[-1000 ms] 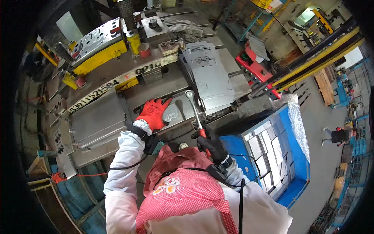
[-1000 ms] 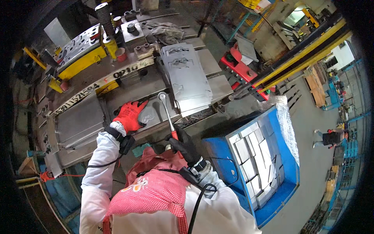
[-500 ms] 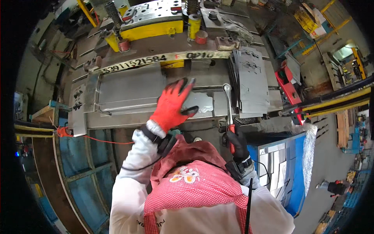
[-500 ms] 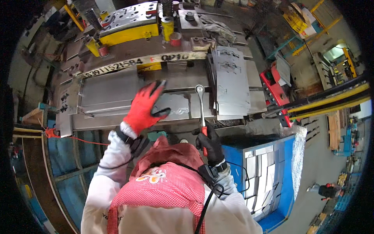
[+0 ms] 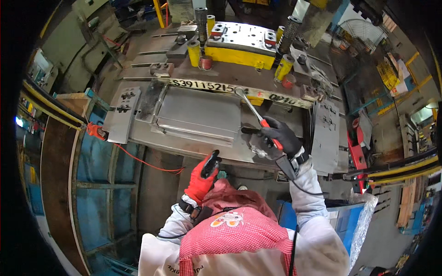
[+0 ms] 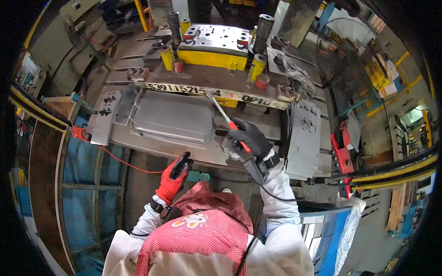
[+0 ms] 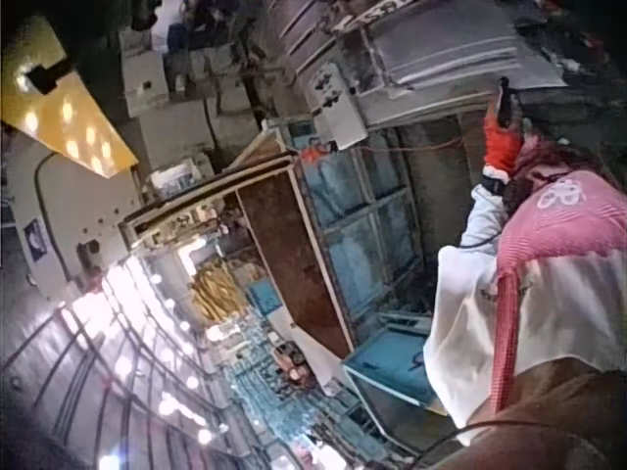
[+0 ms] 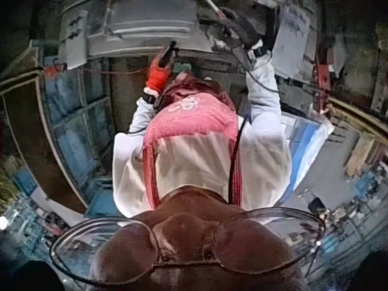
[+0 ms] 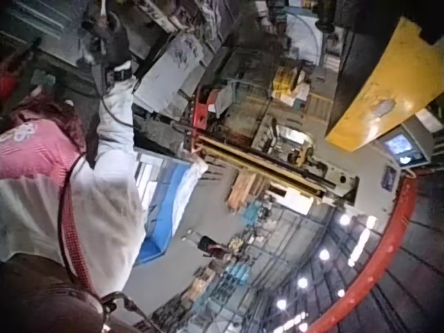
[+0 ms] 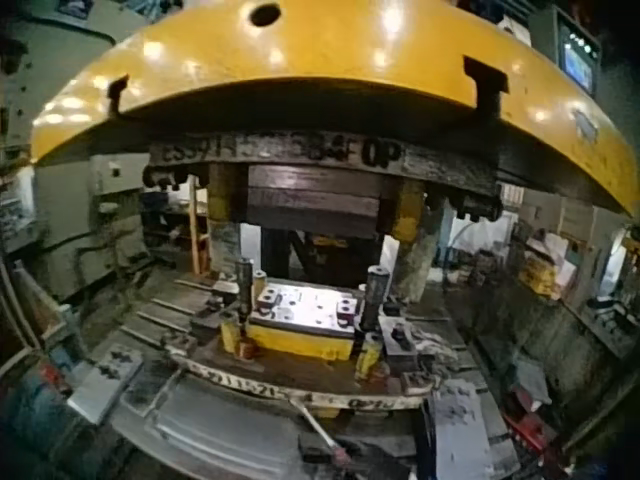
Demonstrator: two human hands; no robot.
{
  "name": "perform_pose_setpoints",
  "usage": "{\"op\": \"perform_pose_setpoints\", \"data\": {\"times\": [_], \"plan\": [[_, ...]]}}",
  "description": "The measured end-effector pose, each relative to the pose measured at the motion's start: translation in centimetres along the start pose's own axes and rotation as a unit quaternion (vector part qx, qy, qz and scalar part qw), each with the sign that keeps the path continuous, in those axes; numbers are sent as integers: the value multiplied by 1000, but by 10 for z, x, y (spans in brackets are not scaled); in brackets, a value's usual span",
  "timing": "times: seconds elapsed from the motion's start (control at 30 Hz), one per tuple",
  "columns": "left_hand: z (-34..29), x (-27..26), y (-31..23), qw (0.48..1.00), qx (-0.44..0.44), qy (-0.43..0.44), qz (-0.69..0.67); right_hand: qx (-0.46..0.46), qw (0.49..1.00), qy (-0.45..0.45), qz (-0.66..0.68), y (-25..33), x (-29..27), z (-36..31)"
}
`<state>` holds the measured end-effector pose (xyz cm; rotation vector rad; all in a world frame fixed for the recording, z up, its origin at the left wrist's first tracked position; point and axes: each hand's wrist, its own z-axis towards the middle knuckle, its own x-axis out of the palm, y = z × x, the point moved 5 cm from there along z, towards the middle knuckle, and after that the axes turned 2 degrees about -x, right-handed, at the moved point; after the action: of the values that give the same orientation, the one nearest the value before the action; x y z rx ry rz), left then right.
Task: Operating a heavy metal press machine to bend or stamp metal components.
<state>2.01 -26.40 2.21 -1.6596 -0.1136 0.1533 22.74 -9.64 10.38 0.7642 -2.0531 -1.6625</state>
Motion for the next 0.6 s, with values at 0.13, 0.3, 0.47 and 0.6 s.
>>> {"op": "perform_pose_setpoints", "data": {"times": [0.13,0.3,0.47,0.6], "plan": [[0,5,5,996,-62,22,-61,-35,995,56,-77,3,-2,11],[14,14,-31,911,-53,130,-387,-18,998,3,-61,17,22,-41],[27,5,-18,944,88,-2,-317,117,992,23,-47,4,44,-91],[22,-12,-16,959,-48,-60,-274,103,990,87,-36,-29,48,-118]]}}
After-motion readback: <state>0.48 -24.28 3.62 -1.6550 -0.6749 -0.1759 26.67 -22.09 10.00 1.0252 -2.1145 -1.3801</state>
